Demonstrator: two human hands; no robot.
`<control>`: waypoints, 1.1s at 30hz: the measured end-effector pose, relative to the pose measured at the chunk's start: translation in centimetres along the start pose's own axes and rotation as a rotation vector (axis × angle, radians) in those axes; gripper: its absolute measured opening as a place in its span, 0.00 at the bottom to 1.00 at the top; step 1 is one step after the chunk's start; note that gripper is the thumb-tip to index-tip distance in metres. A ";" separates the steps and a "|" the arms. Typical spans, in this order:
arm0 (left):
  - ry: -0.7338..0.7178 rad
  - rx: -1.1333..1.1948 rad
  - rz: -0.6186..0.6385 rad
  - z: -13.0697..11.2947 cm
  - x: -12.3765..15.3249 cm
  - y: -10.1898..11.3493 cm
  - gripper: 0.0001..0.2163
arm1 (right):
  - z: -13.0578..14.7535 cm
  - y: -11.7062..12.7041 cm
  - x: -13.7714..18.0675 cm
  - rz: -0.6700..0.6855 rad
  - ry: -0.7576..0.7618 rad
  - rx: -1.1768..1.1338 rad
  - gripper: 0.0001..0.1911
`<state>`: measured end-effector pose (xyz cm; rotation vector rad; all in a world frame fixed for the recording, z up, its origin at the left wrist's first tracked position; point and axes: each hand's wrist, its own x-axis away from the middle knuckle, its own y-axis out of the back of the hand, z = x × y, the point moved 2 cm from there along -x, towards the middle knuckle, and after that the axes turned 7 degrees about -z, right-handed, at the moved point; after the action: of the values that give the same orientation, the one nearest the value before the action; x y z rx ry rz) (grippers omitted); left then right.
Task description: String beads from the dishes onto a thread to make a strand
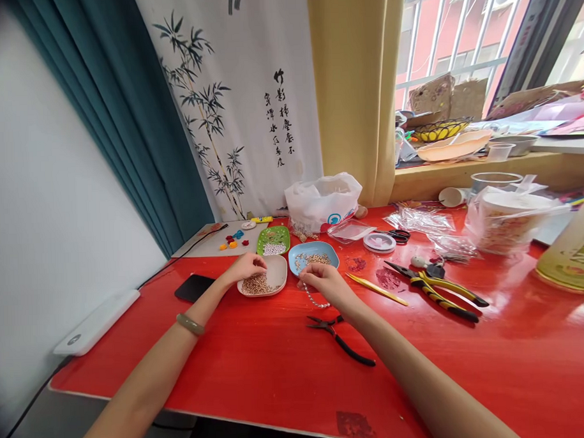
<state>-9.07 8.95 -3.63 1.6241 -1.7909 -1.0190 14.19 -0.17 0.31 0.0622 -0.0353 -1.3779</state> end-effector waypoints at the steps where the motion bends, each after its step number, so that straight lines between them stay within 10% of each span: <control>1: 0.005 -0.015 -0.005 0.0 0.0 -0.2 0.07 | 0.0 0.0 0.0 0.001 0.004 0.003 0.08; 18: 0.063 0.010 -0.120 0.0 0.4 -0.8 0.02 | 0.1 -0.1 0.1 0.018 0.014 0.050 0.09; 29: 0.129 0.566 -0.234 -4.1 2.3 -0.9 0.08 | -0.2 0.0 -0.1 0.026 0.040 0.048 0.09; 33: 0.244 0.972 -0.039 -7.1 5.4 -3.2 0.13 | -0.4 0.0 -0.1 0.032 0.044 0.040 0.09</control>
<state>-2.44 2.32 -2.60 2.1783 -2.2153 0.1349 14.22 -0.07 -0.09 0.1250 -0.0274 -1.3439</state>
